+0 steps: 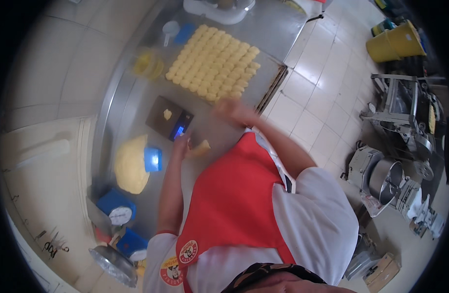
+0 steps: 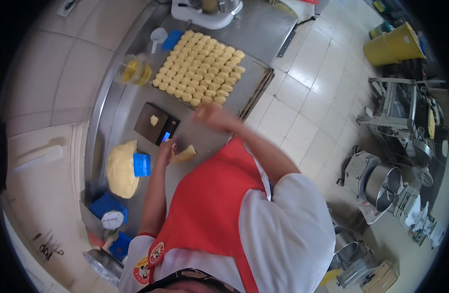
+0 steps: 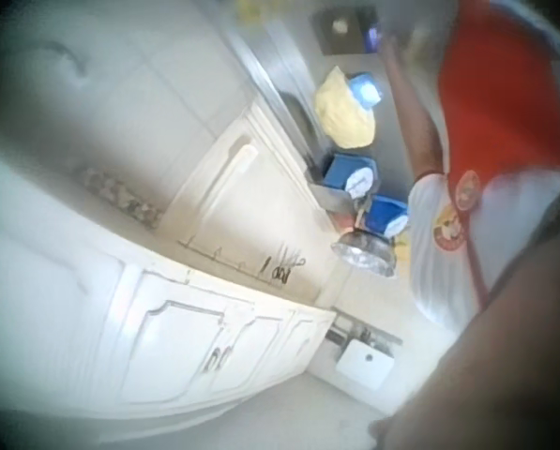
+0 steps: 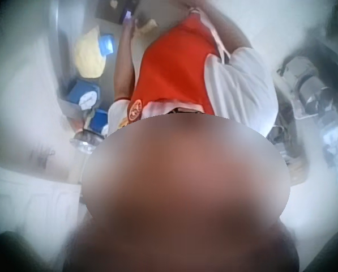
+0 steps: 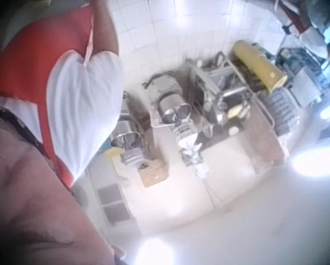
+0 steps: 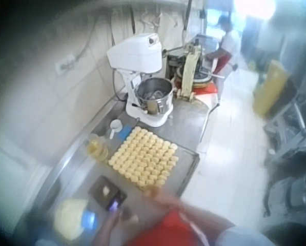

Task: The person portioned dough using a digital scale, rolled it into cylinders, and placed it onto a baking sheet. Later, the person retrieved a cup from a storage area and continued working with the dough using a scraper.

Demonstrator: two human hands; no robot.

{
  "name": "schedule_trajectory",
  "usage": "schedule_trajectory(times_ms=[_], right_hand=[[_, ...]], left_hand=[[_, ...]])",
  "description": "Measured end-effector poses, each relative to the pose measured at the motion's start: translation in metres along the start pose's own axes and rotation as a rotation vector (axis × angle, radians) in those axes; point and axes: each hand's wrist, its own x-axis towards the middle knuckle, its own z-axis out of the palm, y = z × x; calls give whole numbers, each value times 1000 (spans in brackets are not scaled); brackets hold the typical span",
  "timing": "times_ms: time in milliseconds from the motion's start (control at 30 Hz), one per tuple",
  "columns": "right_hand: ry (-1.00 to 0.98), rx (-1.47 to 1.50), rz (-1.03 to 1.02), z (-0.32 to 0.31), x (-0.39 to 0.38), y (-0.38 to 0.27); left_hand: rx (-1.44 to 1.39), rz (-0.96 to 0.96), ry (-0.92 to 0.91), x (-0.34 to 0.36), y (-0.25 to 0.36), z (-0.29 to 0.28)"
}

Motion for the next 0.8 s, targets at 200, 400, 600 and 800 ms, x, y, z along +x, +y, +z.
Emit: schedule_trajectory(times_ms=[200,400,600,800], right_hand=[[631,-46,181,-171,92,109],[1157,-452,199,-115,101,120],[-261,-94,347,47,26,-1],[48,-366,1,96,22,14]], left_hand=[[484,212,118,-44,23,24],[921,770,316,-41,18,37],[642,892,144,-66,43,72],[506,705,-88,-8,19,73]])
